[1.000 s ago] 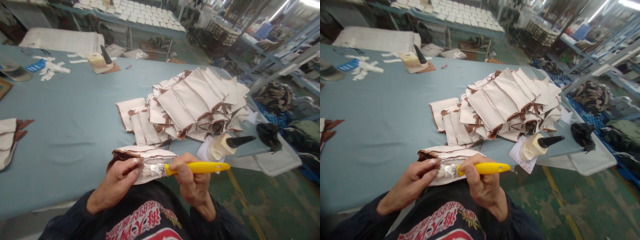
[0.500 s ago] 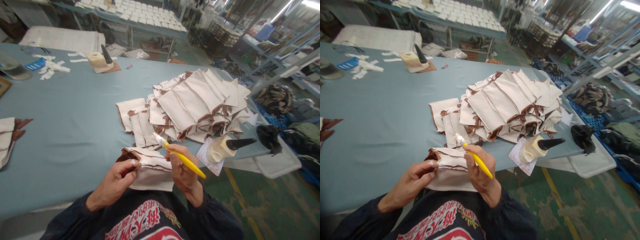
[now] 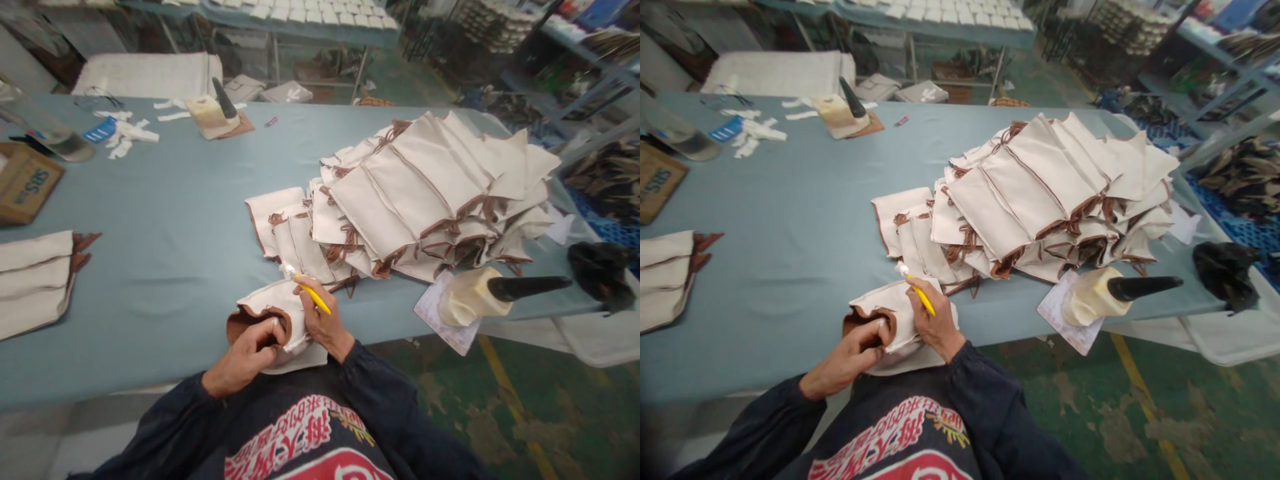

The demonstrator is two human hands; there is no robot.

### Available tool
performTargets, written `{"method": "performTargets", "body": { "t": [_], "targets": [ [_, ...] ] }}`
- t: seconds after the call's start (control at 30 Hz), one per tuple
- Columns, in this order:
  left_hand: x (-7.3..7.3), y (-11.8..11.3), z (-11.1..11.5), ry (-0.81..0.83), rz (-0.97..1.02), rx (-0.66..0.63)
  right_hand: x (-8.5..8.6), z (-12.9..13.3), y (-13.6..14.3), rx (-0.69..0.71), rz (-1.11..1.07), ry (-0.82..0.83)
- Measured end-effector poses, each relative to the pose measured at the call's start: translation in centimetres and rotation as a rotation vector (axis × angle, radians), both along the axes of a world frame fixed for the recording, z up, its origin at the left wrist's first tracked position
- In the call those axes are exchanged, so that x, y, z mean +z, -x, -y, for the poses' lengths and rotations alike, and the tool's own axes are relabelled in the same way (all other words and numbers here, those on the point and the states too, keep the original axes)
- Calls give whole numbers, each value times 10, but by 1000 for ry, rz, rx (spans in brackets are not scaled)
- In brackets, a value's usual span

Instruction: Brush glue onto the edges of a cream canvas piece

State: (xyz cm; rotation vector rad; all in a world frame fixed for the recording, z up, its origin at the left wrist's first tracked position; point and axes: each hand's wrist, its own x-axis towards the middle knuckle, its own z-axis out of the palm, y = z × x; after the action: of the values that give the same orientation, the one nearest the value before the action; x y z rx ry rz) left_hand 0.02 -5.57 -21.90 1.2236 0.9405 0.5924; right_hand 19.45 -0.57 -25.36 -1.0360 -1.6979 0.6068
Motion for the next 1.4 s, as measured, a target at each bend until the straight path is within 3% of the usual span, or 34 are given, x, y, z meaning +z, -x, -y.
{"method": "performTargets", "body": {
  "t": [0.07, 0.17, 0.33, 0.47, 0.6, 0.73, 0.8, 0.9, 1.0, 1.1, 1.23, 1.4],
  "targets": [
    [2, 3, 1, 109, 47, 33, 0, 3, 2, -7, 2, -23],
    [22, 0, -3, 217, -12, 133, 7, 9, 0, 38, 24, -108],
    [60, -19, -20, 85, -274, 187, 28, 6, -4, 90, 73, -271],
    [72, -28, -32, 69, -194, 301, 50, 4, -10, 25, -11, -279],
    [84, -25, -38, 150, -77, 206, 81, 6, -29, -82, -304, -72],
    [99, -19, -41, 125, -25, 106, 119, 10, -57, -13, -461, 21],
    [107, -21, -42, 116, 4, 52, 136, 10, -66, 47, -400, -14],
    [116, -31, -43, 60, -4, 7, 153, 3, -69, 110, -144, -168],
    [120, -44, -42, 23, -11, -27, 157, -9, -62, 131, 33, -355],
    [117, -49, -41, -4, -46, -22, 154, -13, -60, 117, 57, -446],
    [113, -43, -39, 54, -83, -33, 152, 4, -66, -42, 16, -364],
    [116, -41, -34, 61, -2, -111, 154, 10, -60, 69, 82, -353]
  ]
}}
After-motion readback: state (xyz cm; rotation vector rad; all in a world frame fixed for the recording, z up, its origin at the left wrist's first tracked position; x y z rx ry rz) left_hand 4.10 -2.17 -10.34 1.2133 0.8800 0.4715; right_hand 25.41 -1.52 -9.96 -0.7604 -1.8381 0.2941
